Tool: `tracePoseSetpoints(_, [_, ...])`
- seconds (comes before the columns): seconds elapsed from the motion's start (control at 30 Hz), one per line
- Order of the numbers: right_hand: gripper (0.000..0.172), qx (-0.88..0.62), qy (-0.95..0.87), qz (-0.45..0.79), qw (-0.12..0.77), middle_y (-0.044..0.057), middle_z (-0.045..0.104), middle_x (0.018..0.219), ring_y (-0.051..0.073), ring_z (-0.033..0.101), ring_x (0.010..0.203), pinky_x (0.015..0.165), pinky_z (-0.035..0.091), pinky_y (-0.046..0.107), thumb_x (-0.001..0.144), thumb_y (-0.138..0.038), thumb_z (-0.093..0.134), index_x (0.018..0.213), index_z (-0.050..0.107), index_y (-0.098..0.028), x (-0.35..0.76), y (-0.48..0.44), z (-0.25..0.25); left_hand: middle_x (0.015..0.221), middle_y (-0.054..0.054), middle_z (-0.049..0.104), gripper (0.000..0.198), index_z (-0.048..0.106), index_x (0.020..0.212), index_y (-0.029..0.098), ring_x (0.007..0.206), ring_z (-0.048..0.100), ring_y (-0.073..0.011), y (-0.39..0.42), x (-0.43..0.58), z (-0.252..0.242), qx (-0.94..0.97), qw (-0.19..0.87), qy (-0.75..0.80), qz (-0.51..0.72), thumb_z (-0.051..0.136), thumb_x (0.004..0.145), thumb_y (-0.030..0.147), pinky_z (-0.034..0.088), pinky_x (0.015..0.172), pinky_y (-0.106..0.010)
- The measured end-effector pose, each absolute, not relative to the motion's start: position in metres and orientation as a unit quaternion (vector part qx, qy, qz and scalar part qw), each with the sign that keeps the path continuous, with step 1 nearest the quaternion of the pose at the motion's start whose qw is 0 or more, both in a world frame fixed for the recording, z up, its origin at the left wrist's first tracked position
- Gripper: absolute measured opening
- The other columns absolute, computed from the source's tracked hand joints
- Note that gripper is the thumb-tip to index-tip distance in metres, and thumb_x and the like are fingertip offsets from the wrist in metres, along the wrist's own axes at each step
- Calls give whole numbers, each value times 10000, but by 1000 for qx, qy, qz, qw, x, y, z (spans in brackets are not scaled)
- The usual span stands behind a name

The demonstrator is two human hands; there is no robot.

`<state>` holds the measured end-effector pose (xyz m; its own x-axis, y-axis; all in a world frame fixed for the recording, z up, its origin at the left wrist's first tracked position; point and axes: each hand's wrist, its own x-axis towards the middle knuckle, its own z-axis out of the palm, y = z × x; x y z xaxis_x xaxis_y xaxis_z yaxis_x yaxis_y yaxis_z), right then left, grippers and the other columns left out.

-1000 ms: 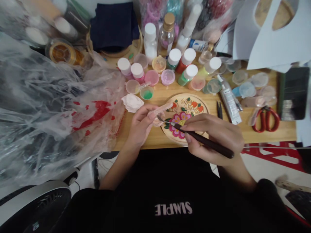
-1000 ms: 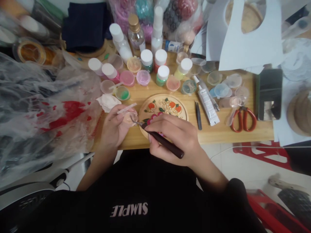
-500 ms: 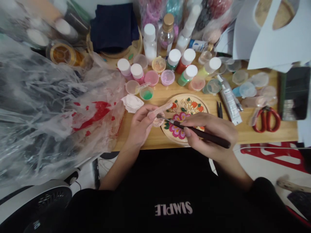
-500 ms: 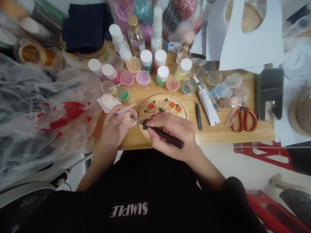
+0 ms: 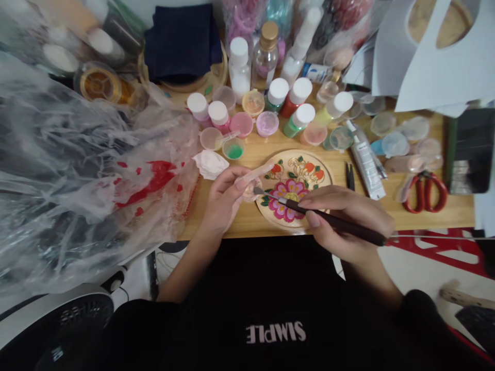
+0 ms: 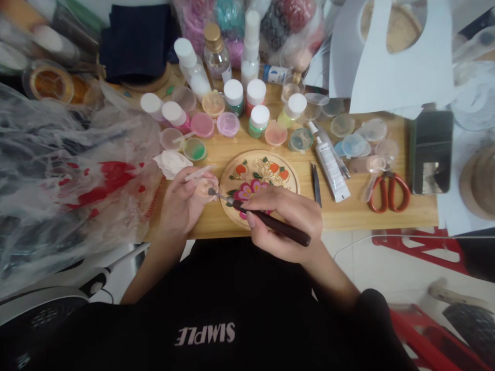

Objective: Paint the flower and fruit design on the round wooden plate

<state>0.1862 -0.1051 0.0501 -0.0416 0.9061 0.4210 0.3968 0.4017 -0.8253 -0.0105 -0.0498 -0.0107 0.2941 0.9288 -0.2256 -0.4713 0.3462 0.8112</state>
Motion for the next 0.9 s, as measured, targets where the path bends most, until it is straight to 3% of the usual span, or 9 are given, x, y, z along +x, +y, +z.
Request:
tracePoseSetpoints(0.17, [176,-501,-659,222,514,12,774,754,182,735,643,548,607,313,862,-148,707,977,761,-269,196,-116,49,790,26,722,345,743,837,211,724,671,-97,-50,-10,-12,304,737,364,482,903,700,484,525,654,-216])
tracePoseSetpoints(0.43, [73,-592,-597,210,499,17,783,801,187,737,656,610,616,341,863,-212,759,915,773,-261,225,-135,24,784,20,698,411,742,825,197,725,642,-98,-50,-11,-13,291,739,382,472,922,648,522,502,650,-219])
tracePoseSetpoints(0.9, [56,-608,-608,202,468,15,791,782,178,738,645,617,619,323,845,-224,764,888,778,-256,228,-131,17,804,5,659,411,732,842,198,724,615,-119,-51,-12,-13,308,733,387,467,890,695,547,479,654,-264])
